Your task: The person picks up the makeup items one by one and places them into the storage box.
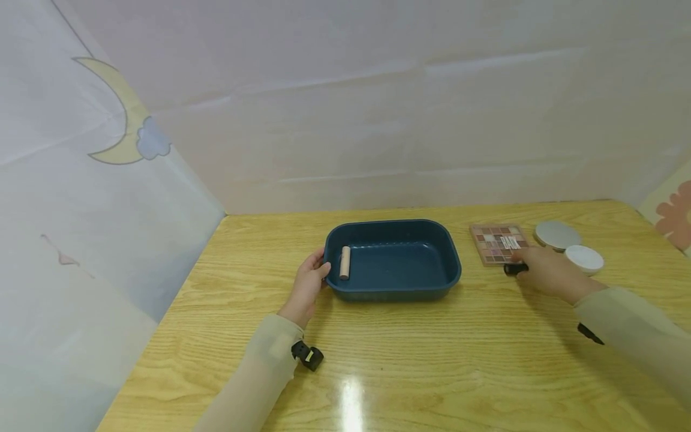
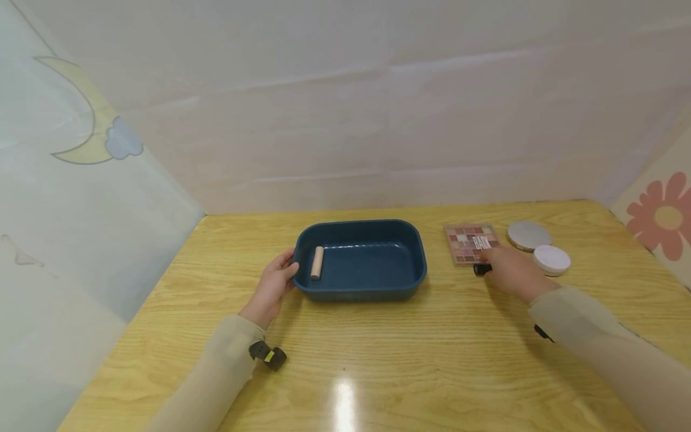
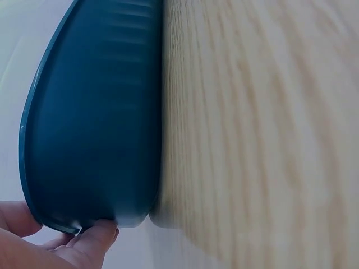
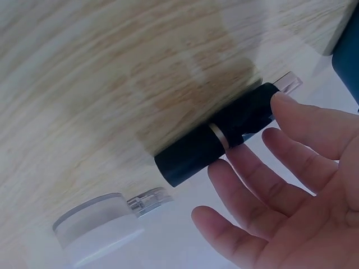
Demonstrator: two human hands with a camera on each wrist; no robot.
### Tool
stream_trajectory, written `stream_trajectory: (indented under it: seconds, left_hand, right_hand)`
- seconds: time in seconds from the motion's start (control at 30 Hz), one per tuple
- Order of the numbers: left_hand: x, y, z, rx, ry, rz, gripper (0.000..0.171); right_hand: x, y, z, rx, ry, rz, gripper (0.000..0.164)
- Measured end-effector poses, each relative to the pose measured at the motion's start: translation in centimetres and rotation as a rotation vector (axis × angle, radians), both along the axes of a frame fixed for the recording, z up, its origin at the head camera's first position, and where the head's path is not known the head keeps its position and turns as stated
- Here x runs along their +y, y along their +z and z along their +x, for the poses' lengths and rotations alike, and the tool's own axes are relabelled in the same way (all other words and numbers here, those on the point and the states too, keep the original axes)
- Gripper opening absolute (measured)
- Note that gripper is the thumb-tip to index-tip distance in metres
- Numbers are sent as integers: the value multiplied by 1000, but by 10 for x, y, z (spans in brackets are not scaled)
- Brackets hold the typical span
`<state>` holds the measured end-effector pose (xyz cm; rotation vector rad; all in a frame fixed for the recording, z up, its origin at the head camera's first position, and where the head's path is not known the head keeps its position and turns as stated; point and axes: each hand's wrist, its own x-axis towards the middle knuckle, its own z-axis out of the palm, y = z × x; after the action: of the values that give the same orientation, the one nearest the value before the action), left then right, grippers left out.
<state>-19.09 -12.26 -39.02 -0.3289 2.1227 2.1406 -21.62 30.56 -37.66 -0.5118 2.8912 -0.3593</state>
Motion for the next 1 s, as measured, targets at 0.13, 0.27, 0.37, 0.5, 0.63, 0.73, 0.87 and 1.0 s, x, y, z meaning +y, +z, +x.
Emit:
stream_trajectory:
  seconds: [0.13,0.27,0.37,0.5,0.63,0.73,0.87,1.0]
  left_hand:
    - [0,0,0,2,-5,8,48]
    - [0,0,0,3,-4,12,48]
    - [0,1,1,2,1,9,48]
    - [1,1,1,-1,4,6,48]
    - [1,1,1,-6,6,0,48]
    - [0,1,0,-9,6,-1,48]
    - [0,0,-1,-12,7,0,48]
    - [0,0,-1,-11,5,4,48]
  right_hand:
    - [0,-1,1,16,16,9,30]
    - [1,-3,1,40,41,4,19]
    - [2,-5,0,60,61,7,13]
    - [2,-6,1,64,65,11,11]
    - [1,-6,3,68,62,20,11]
    - [1,-7,3,79,60,30,12]
    - [2,-7,3,89,63,40,17]
    - [2,-8,4,82,57,62,24]
